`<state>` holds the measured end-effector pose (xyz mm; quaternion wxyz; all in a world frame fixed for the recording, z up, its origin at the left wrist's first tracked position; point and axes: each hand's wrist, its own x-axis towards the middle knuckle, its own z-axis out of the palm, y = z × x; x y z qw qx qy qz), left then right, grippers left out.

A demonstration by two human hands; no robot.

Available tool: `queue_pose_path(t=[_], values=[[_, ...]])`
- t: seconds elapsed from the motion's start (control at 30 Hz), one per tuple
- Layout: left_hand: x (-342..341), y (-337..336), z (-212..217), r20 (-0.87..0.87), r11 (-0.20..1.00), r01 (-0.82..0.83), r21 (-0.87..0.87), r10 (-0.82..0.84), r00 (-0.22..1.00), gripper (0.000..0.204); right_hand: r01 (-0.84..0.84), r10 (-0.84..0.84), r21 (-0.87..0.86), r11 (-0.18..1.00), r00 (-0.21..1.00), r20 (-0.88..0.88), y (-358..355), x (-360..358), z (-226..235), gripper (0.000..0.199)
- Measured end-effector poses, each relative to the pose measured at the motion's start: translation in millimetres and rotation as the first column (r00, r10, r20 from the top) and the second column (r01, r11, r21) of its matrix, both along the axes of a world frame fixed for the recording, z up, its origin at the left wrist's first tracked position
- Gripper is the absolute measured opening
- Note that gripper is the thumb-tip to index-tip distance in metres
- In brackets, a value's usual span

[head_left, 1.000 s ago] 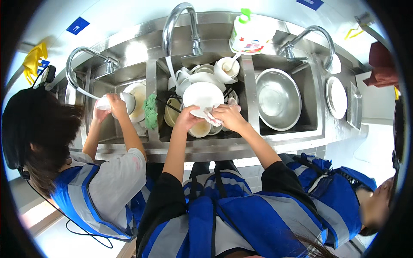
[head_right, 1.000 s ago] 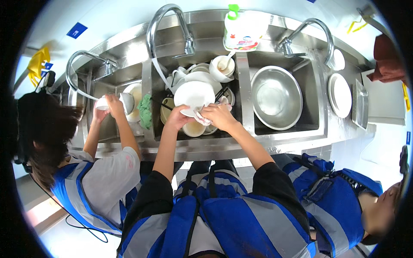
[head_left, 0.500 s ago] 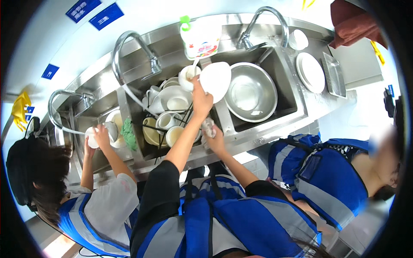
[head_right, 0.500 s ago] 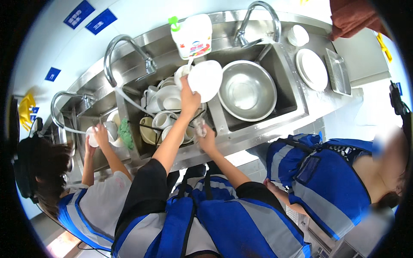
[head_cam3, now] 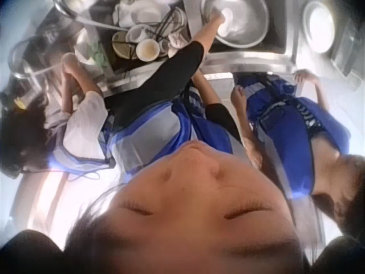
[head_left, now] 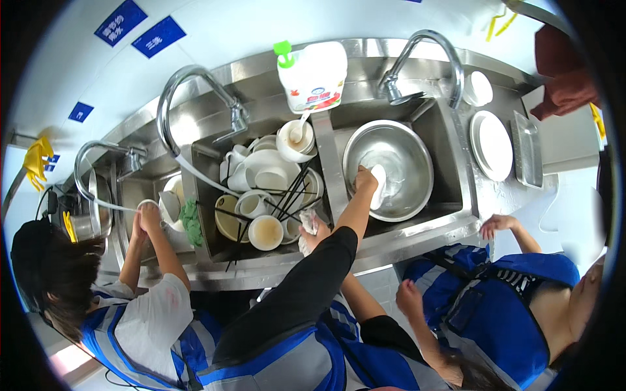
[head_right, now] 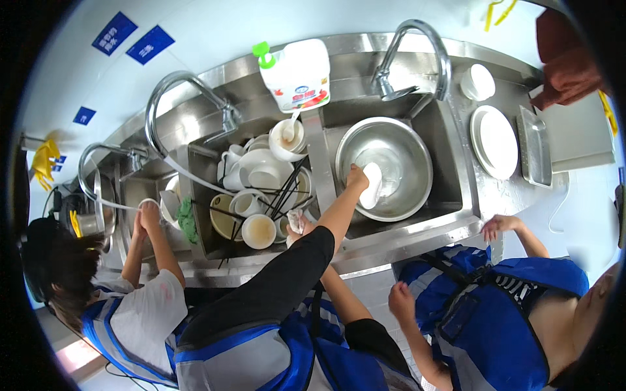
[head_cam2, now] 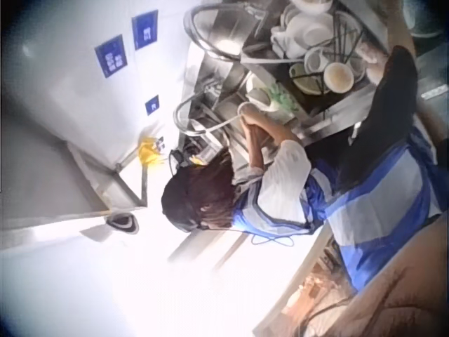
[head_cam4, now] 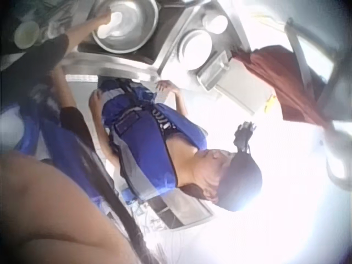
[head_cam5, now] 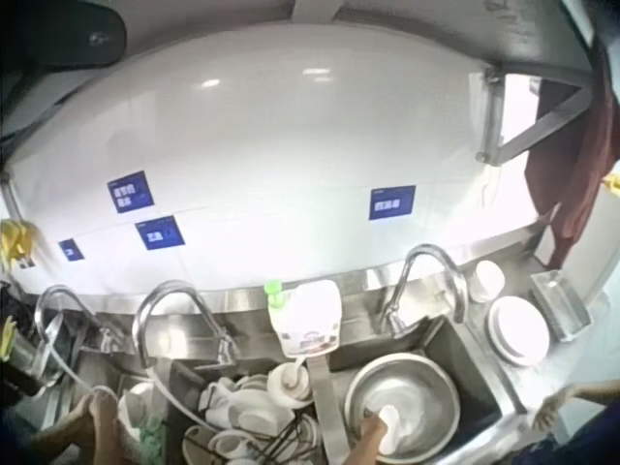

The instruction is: Washing bowls and plates at a commercial triple-basin sink in a hotel kitchen.

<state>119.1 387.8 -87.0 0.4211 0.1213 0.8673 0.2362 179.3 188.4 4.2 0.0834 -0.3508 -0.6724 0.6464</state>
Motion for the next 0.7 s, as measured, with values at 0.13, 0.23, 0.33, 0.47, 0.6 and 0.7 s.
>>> queue_pose_path(t=[0.13, 0.23, 0.33, 0.47, 0.6, 0.7], values=[[-6, -16, 17, -0.049, 0.989, 0.142, 0.030, -0.141, 0.989, 0.045, 0.016, -0.016, 0.005, 1.000, 0.999, 0.039, -3, -9, -4, 0.047], [-28, -38, 53, -0.138, 0.928, 0.372, 0.018, -0.366, 0.920, 0.042, -0.040, 0.003, 0.365, 0.930, 0.995, 0.104, -11, -10, -25, 0.045], [-63, -96, 89, 0.305, 0.834, 0.103, 0.541, -0.309, 0.901, 0.037, 0.015, 0.000, 0.116, 0.993, 0.992, -0.125, -5, -7, -41, 0.041], [-109, -248, 104, 0.331, 0.610, -0.243, 0.754, -0.034, 0.943, 0.020, 0.054, -0.056, 0.029, 0.998, 0.997, 0.049, 5, -15, -54, 0.037], [-122, -371, 68, -0.476, 0.997, 0.043, -0.063, -0.068, 0.877, 0.016, 0.170, -0.150, -0.193, 0.966, 0.982, 0.111, -1, -31, -63, 0.040], [-106, -393, 34, -0.598, 0.975, 0.106, -0.197, -0.205, 0.775, 0.014, 0.143, -0.142, -0.126, 0.982, 0.990, 0.018, -7, -41, -66, 0.040]])
